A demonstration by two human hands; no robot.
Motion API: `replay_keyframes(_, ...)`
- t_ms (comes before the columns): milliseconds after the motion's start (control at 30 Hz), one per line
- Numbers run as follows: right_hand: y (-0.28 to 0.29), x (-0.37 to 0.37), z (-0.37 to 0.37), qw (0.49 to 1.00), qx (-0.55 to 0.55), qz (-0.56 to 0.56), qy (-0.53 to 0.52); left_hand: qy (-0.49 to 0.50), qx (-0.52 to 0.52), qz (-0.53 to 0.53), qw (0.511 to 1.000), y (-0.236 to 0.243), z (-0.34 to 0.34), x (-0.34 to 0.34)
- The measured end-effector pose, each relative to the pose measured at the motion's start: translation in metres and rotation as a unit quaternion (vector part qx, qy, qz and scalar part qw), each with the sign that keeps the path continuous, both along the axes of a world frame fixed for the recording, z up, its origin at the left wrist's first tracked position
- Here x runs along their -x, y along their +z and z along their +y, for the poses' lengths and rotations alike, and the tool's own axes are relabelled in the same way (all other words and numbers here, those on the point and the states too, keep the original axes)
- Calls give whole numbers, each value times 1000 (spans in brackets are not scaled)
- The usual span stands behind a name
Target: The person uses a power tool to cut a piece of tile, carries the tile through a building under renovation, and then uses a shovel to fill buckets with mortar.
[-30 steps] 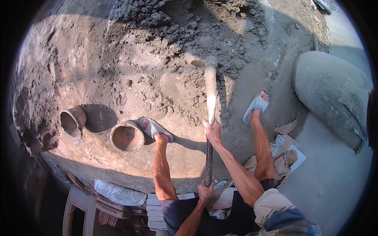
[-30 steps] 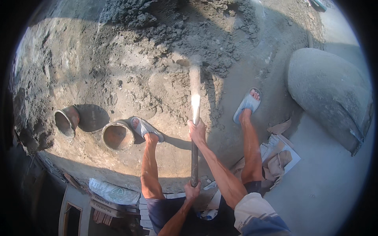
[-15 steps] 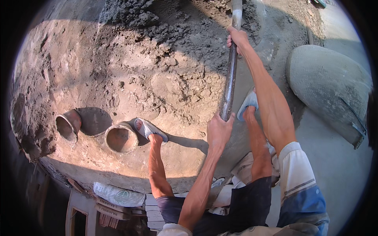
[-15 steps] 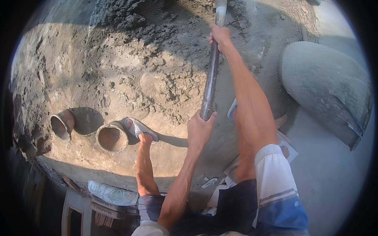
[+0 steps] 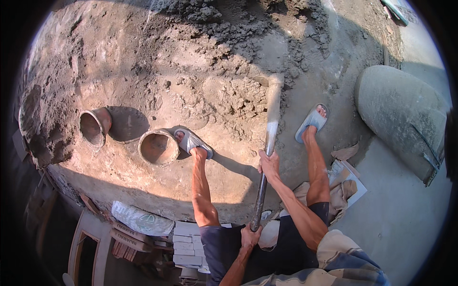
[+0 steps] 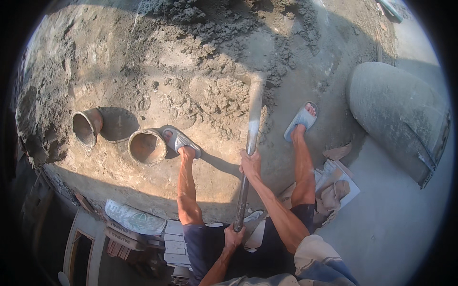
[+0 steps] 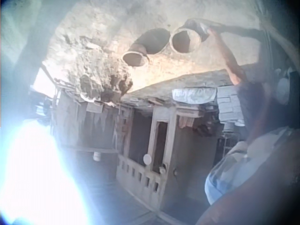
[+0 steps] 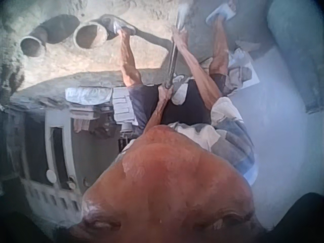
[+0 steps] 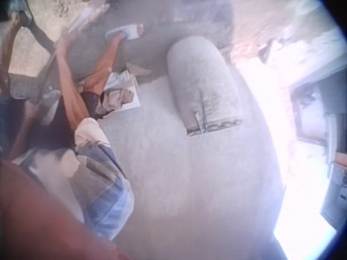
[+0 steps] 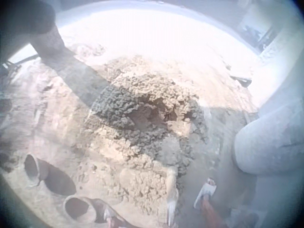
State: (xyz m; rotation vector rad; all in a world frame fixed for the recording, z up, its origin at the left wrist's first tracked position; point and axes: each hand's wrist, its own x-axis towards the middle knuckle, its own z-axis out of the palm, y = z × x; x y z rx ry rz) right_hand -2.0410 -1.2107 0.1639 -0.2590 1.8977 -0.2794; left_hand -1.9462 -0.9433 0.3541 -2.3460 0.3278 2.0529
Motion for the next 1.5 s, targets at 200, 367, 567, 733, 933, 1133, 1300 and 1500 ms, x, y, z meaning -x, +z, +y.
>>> replay_keyframes(200,-18,77,-179,992,115,11,-60,-132,72,32,988,-110,-169,14)
replay_keyframes(367,-122,143,-233,988,103,66,-94,-166,83,38,982,-128,-281,27)
replay_keyframes(567,-93,18,-5,999,-12,47,19,-118,-66,-15,991,-41,-64,-12)
replay_keyframes(733,7,-16,47,997,-78,5,-5,-15,-90,13,996,31,2,-4)
replay_keyframes(933,70,-74,-142,970,145,-56,188,177,236,46,955,-77,-229,-44)
replay_keyframes(1133,75,-56,-132,957,84,-191,200,241,377,15,894,-171,-610,-132)
replay_keyframes(1300,39,-9,-81,958,-11,-118,263,314,255,8,914,-278,-588,-116)
replay_keyframes(1500,84,63,97,956,-61,-9,286,346,134,33,928,-297,-375,-10)
